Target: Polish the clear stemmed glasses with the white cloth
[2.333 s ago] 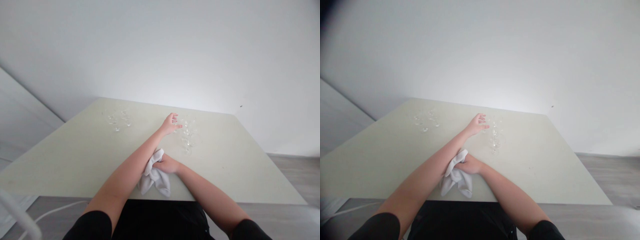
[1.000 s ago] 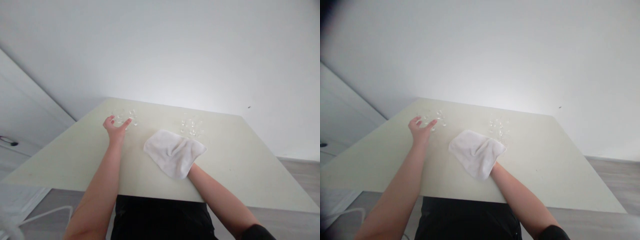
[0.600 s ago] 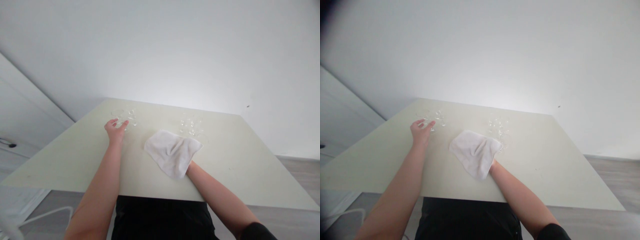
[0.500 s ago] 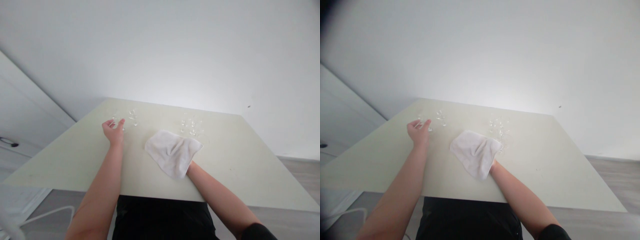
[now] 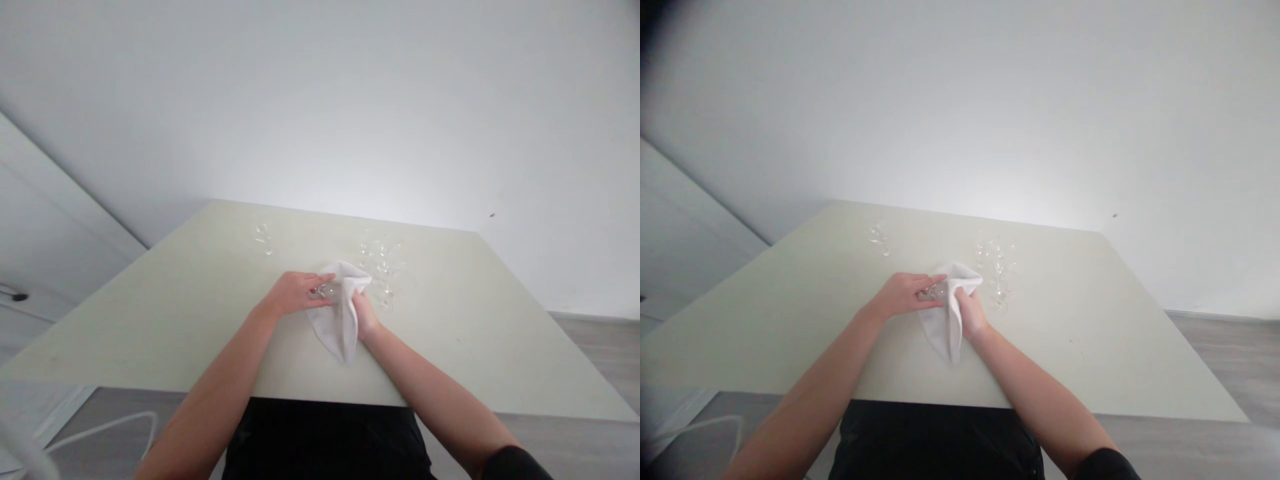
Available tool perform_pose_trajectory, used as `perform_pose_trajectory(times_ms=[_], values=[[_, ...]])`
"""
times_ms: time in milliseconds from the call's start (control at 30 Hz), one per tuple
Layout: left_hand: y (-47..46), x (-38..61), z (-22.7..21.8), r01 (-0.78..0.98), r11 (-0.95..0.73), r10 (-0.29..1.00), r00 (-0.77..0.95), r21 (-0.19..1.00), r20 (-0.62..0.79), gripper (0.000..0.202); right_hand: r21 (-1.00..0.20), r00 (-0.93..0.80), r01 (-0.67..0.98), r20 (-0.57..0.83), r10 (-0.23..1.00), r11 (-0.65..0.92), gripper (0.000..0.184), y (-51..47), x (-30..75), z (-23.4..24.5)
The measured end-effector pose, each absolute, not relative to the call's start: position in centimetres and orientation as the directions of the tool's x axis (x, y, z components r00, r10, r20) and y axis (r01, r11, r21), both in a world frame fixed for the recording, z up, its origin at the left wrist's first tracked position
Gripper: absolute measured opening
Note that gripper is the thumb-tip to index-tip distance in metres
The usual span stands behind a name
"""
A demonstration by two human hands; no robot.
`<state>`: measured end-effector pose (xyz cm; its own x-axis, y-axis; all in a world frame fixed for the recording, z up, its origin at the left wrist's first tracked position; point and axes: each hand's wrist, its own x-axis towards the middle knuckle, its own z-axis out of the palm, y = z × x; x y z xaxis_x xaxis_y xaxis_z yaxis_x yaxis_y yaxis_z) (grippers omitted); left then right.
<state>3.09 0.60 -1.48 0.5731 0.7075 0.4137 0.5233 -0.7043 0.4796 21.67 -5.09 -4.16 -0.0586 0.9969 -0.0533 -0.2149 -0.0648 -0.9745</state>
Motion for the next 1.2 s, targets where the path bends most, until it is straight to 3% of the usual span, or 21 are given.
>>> perform_pose_trajectory(times_ms=[167,300,400,500,567,633,733,800,900,967,1033,1100,1200], values=[[0.2,3.1,-0.7,0.46,-0.744,0.66,0.621,0.485,0.423,0.047,-0.816,0.013,-0.559,-0.188,0.982,-0.149,0.042,-4.9,21.6,-4.5],[-0.1,2.7,-0.6,0.462,-0.719,0.695,0.456,0.52,0.555,0.026,-0.719,-0.037,-0.623,-0.367,0.93,-0.308,0.038,-4.8,21.7,-4.4],[0.5,3.2,-1.0,0.402,-0.598,0.801,0.301,0.693,0.517,0.041,-0.871,0.024,-0.458,-0.213,0.977,-0.179,0.037,-4.9,22.2,-4.3],[1.4,3.8,-1.5,0.33,-0.334,0.925,0.293,0.883,0.241,0.055,-0.979,0.042,-0.188,0.073,0.996,0.08,0.041,-4.9,22.7,-4.3],[1.7,3.9,-1.7,0.326,-0.235,0.935,0.333,0.916,0.121,0.058,-0.981,0.039,-0.125,0.145,0.989,0.148,0.042,-4.8,22.8,-4.2],[1.5,3.7,-1.8,0.293,-0.321,0.912,0.351,0.901,0.211,0.053,-0.974,0.055,-0.21,0.071,0.996,0.081,0.041,-4.5,22.8,-4.2],[0.8,3.4,-1.9,0.218,-0.562,0.804,0.372,0.798,0.464,0.043,-0.905,0.014,-0.391,-0.189,0.982,-0.168,0.041,-4.1,22.7,-4.5],[0.6,3.4,-1.9,0.217,-0.617,0.768,0.376,0.756,0.519,0.04,-0.889,-0.007,-0.393,-0.255,0.967,-0.237,0.042,-3.9,22.8,-4.7],[1.2,3.9,-2.2,0.252,-0.459,0.867,0.337,0.852,0.368,0.042,-0.983,0.029,-0.184,-0.028,0.999,-0.023,0.041,-3.7,23.4,-4.6],[1.8,4.4,-2.5,0.256,-0.274,0.923,0.341,0.927,0.179,0.044,-0.983,0.032,-0.031,0.18,0.983,0.181,0.042,-3.7,23.8,-4.4],[2.0,4.7,-2.7,0.227,-0.179,0.932,0.35,0.957,0.091,0.046,-0.965,0.021,0.008,0.264,0.964,0.264,0.043,-3.6,24.0,-4.1],[1.7,4.7,-2.7,0.177,-0.272,0.916,0.35,0.946,0.198,0.044,-0.977,0.045,-0.087,0.191,0.981,0.194,0.041,-3.6,23.8,-4.0],[0.8,4.4,-2.4,0.141,-0.553,0.801,0.362,0.821,0.477,0.036,-0.953,0.085,-0.301,-0.061,0.995,-0.032,0.039,-3.6,23.3,-4.1]])
